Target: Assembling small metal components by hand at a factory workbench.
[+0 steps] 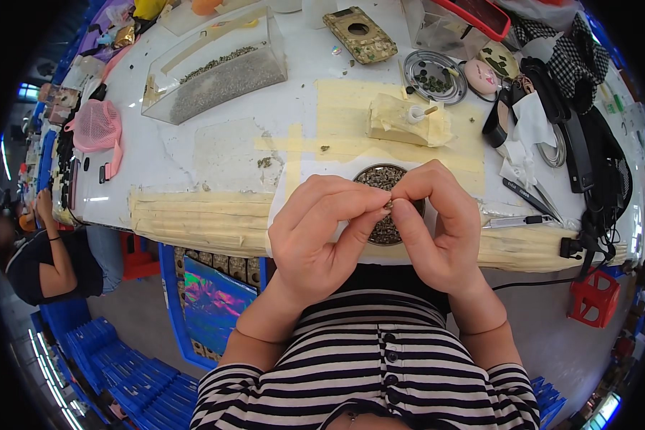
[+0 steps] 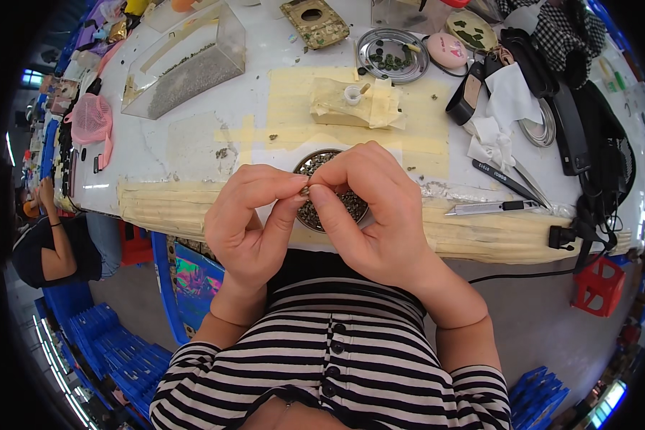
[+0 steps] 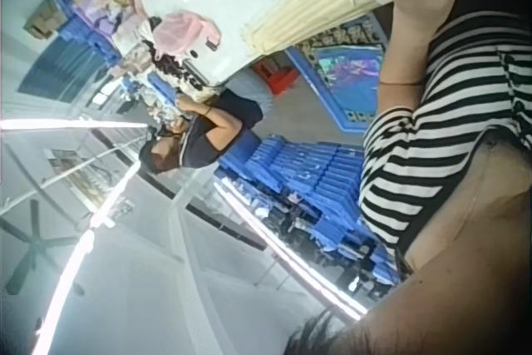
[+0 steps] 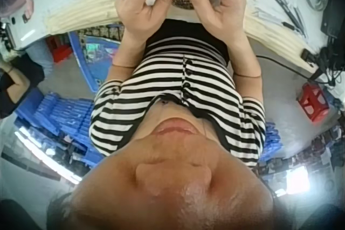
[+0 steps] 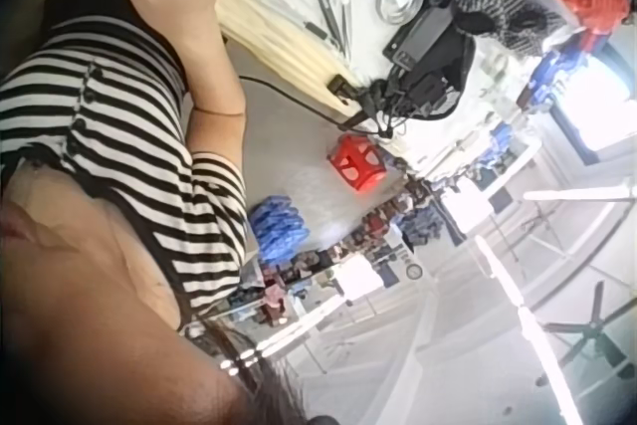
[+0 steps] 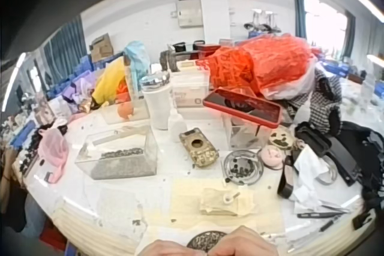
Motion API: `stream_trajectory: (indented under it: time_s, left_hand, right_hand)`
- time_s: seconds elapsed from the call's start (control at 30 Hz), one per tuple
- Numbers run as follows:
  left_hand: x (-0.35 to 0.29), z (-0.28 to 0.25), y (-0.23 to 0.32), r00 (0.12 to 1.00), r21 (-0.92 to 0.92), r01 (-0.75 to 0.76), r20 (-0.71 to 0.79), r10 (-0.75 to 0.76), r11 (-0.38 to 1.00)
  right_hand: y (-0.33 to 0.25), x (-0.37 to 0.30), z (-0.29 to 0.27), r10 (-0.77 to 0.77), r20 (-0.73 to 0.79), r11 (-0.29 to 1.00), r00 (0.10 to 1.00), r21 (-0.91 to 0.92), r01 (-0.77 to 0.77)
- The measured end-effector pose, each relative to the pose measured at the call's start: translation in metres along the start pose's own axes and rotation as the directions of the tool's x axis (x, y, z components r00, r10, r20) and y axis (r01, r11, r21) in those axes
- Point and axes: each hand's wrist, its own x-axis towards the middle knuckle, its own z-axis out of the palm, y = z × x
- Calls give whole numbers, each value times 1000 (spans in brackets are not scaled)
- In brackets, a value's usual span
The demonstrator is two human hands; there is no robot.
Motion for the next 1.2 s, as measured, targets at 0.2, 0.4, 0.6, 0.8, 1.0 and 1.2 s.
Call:
stream_trajectory:
  time_s: [0.2,0.4,0.6,0.8,1.0,1.2]
  left_hand:
    - [2,0,2,999,-32,27,26,-27,999]
    - [1,-1,0,998,-56,51,37,-49,997]
    - [-1,-4,-1,999,-29,33,37,-32,999]
    - [-1,-5,-3,998,-99,45,49,-40,994]
    - [-3,-5,-1,985,-234,172,72,-159,957]
    - [-3,-2,0,985,-240,162,92,-144,957]
  right_hand:
    - [1,0,0,-12,6,1000,1000,10,12]
    - [2,-2,0,-1,-8,1000,1000,21,1]
    - [0,-3,1,35,-31,999,999,41,-34]
    - [1,-4,0,61,8,993,998,101,-61]
    - [2,-5,-4,53,77,984,996,163,-65]
    - [3,-7,-3,70,67,980,995,180,-81]
